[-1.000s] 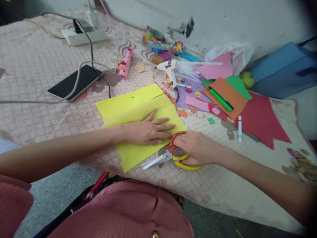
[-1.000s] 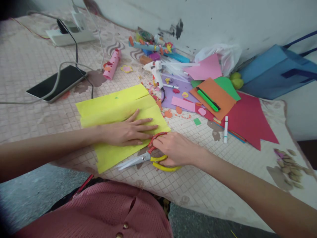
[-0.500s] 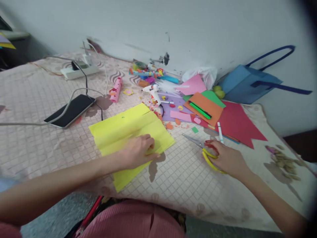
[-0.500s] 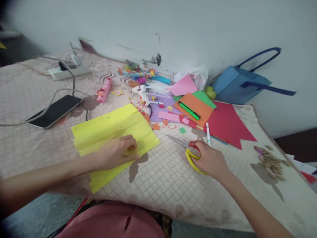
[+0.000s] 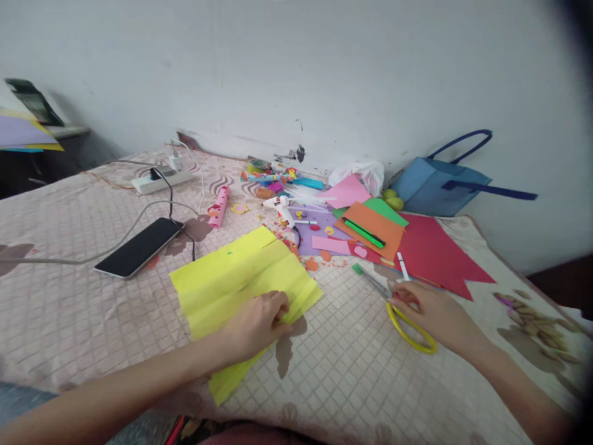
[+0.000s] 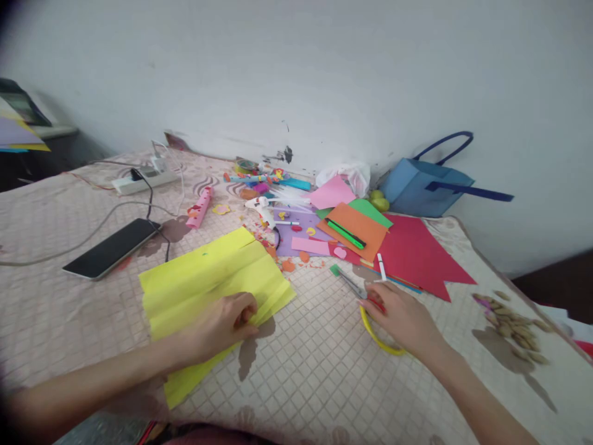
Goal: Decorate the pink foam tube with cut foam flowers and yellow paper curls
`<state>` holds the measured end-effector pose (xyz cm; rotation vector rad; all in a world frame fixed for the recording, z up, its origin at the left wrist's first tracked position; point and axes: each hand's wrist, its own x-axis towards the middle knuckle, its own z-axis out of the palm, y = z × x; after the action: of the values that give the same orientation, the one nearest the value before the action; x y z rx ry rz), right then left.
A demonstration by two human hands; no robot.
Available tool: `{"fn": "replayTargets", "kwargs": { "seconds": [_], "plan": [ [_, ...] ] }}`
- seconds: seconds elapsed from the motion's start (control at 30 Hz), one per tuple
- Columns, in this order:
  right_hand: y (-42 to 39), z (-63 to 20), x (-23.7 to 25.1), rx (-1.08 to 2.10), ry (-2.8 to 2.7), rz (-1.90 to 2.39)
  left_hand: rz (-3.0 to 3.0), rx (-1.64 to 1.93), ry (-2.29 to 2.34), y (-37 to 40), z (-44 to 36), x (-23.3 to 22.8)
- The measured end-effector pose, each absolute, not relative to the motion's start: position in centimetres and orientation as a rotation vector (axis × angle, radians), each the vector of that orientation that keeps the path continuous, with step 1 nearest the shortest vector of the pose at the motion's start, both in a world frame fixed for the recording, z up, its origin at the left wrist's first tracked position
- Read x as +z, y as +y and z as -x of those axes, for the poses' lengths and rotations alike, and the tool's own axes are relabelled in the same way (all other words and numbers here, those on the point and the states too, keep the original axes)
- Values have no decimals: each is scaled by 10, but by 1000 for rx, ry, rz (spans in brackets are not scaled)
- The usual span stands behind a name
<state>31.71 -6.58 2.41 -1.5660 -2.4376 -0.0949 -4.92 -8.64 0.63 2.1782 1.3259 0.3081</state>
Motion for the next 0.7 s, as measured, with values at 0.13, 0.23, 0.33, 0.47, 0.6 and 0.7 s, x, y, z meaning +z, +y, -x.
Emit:
{"fn": "replayTargets", "kwargs": {
  "seconds": [0.13,0.23,0.33,0.47,0.6,0.7],
  "plan": [
    [-31,-232,41,251,-2366,1519,-2295,288,1345,-90,46,5],
    [6,-169,41,339,-2491,1293,-2330,275,1309,-90,44,7],
    [35,-128,38,303,-2589,1156,-2263,351,1282,-88,50,10],
    [44,-109,39,291,-2689,1021,-2079,422,1279,-90,66,14],
    [47,-92,40,220,-2778,927,-1978,456,1241,-96,72,15],
    [57,-59,37,146,-2860,809,-2007,429,1186,-100,69,14]
  ]
}}
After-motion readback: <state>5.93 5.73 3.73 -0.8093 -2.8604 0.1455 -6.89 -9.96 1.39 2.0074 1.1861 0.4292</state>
